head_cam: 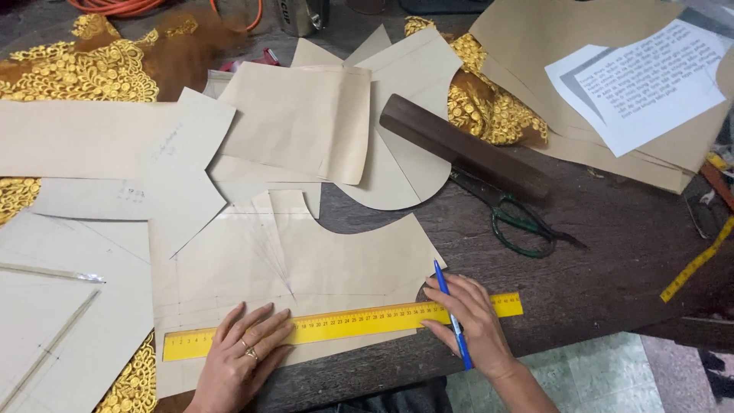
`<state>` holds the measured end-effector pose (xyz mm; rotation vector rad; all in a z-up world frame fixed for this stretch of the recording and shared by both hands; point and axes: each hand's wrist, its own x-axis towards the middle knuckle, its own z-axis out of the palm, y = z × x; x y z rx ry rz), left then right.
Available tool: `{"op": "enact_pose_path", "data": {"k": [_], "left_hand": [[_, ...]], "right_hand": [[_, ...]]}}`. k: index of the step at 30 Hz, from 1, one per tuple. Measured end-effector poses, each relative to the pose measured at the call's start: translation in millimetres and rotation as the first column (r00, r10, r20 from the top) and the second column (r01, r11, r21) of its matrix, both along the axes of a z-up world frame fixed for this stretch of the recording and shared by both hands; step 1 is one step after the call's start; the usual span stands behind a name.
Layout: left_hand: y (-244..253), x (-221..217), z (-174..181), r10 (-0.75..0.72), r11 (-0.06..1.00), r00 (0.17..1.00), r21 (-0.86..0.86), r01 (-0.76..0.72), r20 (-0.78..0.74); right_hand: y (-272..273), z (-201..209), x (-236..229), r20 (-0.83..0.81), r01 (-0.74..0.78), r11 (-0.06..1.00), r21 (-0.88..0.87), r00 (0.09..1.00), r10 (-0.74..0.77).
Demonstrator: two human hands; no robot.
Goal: The person uses a yellow ruler and blue pen to draw straight lines and curves on a large beige paper pattern. They reposition the ruler multiple times to mark different sections of the pattern and briefly handle a piece of gold lace fabric.
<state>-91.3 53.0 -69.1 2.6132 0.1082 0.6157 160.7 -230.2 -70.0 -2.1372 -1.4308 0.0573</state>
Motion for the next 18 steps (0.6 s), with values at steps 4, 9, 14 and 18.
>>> {"op": "enact_pose_path", "data": {"k": [4, 9, 14, 18], "left_hand": [[-0.5, -1.0, -2.0, -0.004, 1.0, 1.0, -0.017, 0.004, -0.001], [0.3, -1.3, -2.8, -0.004, 1.0, 1.0, -0.005, 0.004, 0.011], [-0.5, -0.4, 0.3, 0.0, 1.0, 1.0, -0.012, 0.0, 0.02], [-0.9, 1.2, 2.7, 0.002, 1.0, 1.0, -0.004, -0.002, 0.026]], "right_hand": [[3.3, 2.0, -0.5, 0.015, 0.013, 1.0, -0.01, 1.0, -0.013], [6.4, -3.1, 0.8, 0.047, 0.164, 0.986, 0.012, 0.985, -0.164], [6.1, -1.9, -0.6, 0.025, 0.202, 0.979, -0.044, 0.979, -0.201], [5.9, -1.5, 0.1, 0.025, 0.197, 0.979, -0.048, 0.98, -0.196]]}}
